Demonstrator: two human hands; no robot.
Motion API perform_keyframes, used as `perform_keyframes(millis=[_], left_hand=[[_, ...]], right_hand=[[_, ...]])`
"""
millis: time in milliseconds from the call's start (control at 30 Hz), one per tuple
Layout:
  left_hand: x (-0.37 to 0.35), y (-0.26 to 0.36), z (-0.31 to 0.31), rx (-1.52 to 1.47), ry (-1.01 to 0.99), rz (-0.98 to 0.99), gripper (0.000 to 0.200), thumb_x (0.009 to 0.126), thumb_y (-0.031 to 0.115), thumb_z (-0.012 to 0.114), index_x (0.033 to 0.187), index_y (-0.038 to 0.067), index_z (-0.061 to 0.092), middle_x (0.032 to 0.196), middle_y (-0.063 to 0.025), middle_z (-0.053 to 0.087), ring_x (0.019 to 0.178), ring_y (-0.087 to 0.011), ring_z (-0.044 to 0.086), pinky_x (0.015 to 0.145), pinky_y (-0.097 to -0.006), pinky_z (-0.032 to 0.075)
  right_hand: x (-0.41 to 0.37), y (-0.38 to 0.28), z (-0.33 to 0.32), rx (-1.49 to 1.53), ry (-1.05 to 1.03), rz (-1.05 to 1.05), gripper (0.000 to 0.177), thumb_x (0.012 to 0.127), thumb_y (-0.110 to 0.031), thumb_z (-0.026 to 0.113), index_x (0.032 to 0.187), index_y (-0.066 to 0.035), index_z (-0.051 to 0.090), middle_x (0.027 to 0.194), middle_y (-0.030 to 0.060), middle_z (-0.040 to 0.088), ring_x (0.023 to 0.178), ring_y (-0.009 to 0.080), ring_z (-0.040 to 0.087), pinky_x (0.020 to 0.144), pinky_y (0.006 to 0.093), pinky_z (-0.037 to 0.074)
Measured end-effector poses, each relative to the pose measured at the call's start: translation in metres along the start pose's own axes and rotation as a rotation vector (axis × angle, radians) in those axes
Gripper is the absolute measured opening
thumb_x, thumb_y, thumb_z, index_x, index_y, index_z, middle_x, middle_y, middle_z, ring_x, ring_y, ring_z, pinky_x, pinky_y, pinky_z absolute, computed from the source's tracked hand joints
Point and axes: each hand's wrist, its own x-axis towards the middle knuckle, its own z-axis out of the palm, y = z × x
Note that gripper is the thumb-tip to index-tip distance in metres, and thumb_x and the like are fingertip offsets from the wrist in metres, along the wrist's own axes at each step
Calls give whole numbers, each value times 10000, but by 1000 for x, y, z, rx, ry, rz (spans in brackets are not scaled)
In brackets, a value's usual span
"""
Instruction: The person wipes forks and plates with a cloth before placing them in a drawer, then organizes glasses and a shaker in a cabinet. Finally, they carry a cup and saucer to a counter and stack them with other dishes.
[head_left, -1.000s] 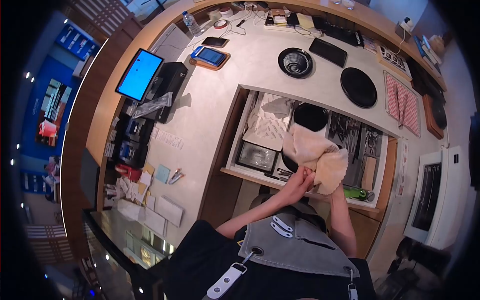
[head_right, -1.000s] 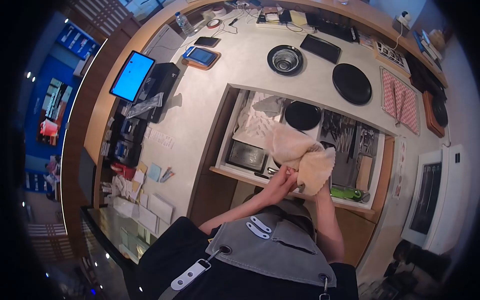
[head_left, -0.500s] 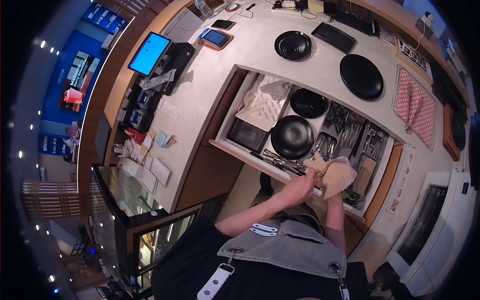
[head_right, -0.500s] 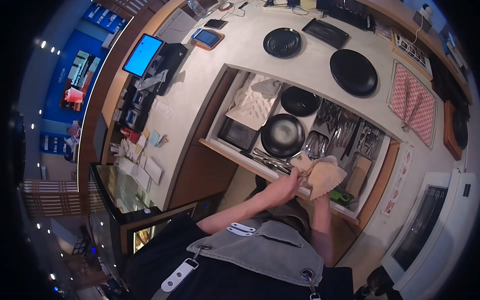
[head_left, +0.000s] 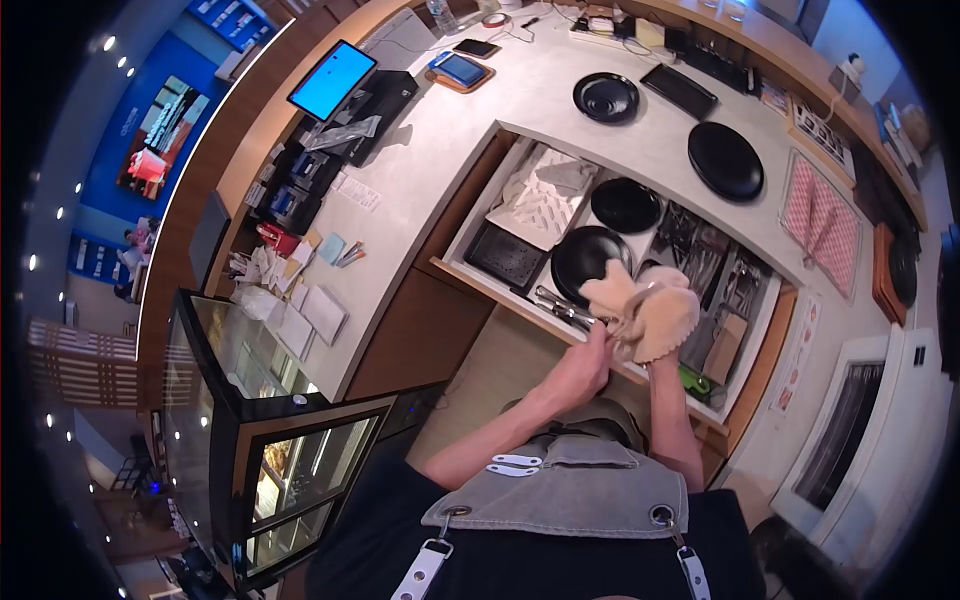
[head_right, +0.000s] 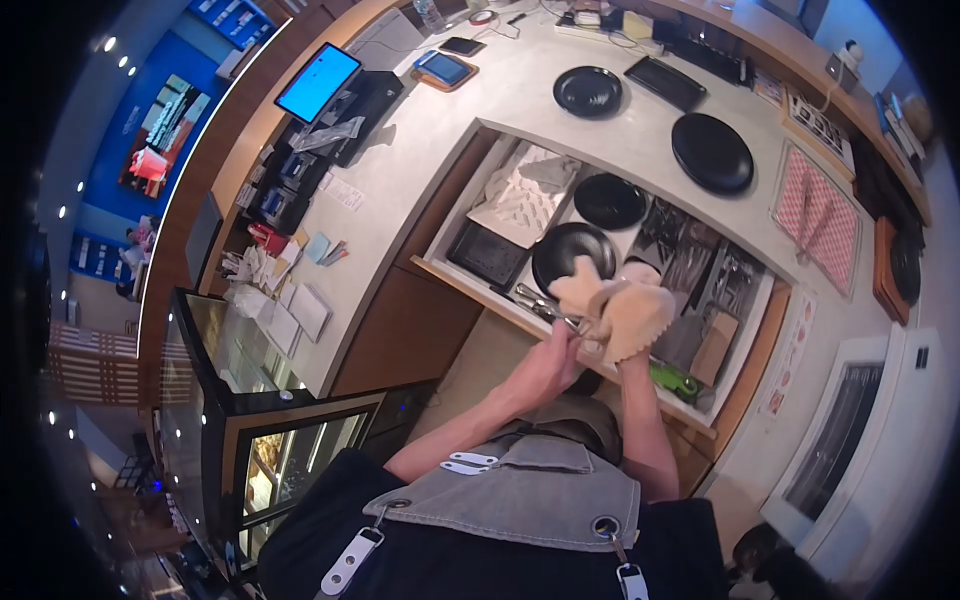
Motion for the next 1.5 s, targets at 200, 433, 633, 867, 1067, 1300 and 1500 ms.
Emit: perform_keyframes(millis=[200,433,633,867,1067,1300,1500], left_hand=[[-60,-4,-31,34,88,10,182,1036,146,498,1053,3,388,733,-327,611,716,-540,597,602,-621,416],[-139,-54,-93,222,-102,-38,189,1044,194,472,1050,30,379,742,-323,619,748,-541,595,640,-647,417],[-187,-56,-135,572,-427,219,265,1009,250,506,1010,-4,579,845,-254,680,800,-459,659,713,-555,522],[-243,-54,-151,490,-333,203,258,1012,246,515,998,-9,552,796,-257,667,770,-457,654,670,-560,510],[-254,-47,-157,461,-314,208,207,1025,219,510,1027,20,454,742,-245,648,710,-470,633,617,-575,478],[-262,-46,-160,400,-292,250,203,1034,200,513,1033,23,414,780,-230,655,716,-464,627,603,-556,472],[-273,-36,-175,380,-330,316,211,1030,210,533,1008,24,438,794,-210,667,705,-451,631,589,-533,485]], right_hand=[[14,22,-24,1013,392,160,467,952,-212,642,1377,-61,517,1344,116,588,1234,248,577,1057,419,474],[-39,-31,-114,891,42,1,488,883,-139,736,1323,-26,558,1260,119,648,1145,238,643,970,402,552],[-108,-246,-95,3,-795,-382,231,863,-176,653,1063,-64,627,901,177,693,881,371,680,750,476,544],[-154,-268,-84,-14,-532,-482,127,858,-165,637,910,-68,574,736,132,666,658,357,664,562,453,515],[-155,-276,-98,-30,-346,-514,154,848,-164,653,860,-67,535,697,114,636,621,329,651,518,415,502],[-159,-278,-119,-80,-231,-587,155,809,-105,659,827,-68,508,650,108,541,586,309,623,487,388,485],[-172,-292,-138,8,-183,-717,184,764,-58,657,774,-60,473,651,82,488,542,280,581,473,369,473]])
